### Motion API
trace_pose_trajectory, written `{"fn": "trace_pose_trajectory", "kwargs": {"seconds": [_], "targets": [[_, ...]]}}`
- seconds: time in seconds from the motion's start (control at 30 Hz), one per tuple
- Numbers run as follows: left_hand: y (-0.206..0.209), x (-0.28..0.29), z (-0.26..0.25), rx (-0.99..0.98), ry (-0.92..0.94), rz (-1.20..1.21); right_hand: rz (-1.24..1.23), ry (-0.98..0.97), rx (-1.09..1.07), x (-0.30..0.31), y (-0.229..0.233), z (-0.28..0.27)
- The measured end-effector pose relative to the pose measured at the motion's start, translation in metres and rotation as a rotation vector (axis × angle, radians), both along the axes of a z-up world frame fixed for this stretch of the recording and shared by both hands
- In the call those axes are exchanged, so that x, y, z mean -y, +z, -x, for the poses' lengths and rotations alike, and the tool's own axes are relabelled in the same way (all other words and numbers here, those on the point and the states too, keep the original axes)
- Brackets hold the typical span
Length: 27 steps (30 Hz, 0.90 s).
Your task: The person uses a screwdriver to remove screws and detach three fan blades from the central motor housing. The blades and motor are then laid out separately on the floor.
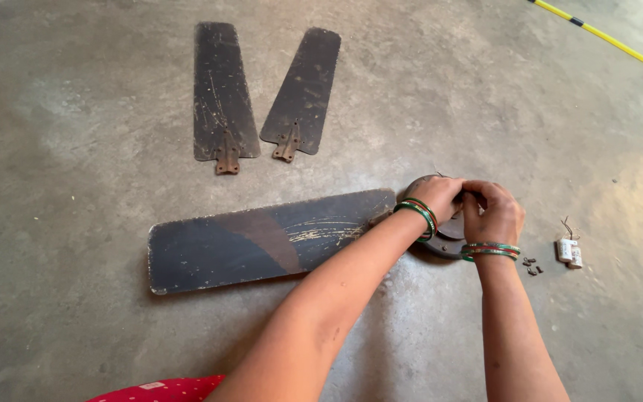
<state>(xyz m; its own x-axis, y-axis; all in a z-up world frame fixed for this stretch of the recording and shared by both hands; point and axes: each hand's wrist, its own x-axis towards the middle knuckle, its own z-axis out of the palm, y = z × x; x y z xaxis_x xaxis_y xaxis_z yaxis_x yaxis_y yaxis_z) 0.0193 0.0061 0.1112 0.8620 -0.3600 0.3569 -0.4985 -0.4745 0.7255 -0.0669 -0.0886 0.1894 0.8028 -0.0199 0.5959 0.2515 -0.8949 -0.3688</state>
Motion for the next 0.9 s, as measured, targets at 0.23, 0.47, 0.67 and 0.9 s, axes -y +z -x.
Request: {"fn": "trace_pose_trajectory", "kwargs": {"seconds": [0.23, 0.47, 0.67, 0.9], "targets": [[-0.010, 0.001, 0.001, 0.017, 0.123, -0.006, -0.137, 0.030, -0.005, -0.010, -0.008, -0.002], [-0.011, 0.011, 0.016, -0.122, 0.196, 0.053, 0.052, -0.182, 0.056, -0.013, -0.016, -0.002], [-0.001, 0.002, 0.009, -0.073, 0.139, -0.097, 0.123, -0.067, -0.004, -0.006, -0.011, -0.002], [0.015, -0.016, 0.015, -0.176, 0.140, -0.139, 0.074, 0.128, -0.039, 0.001, -0.003, -0.003]]}}
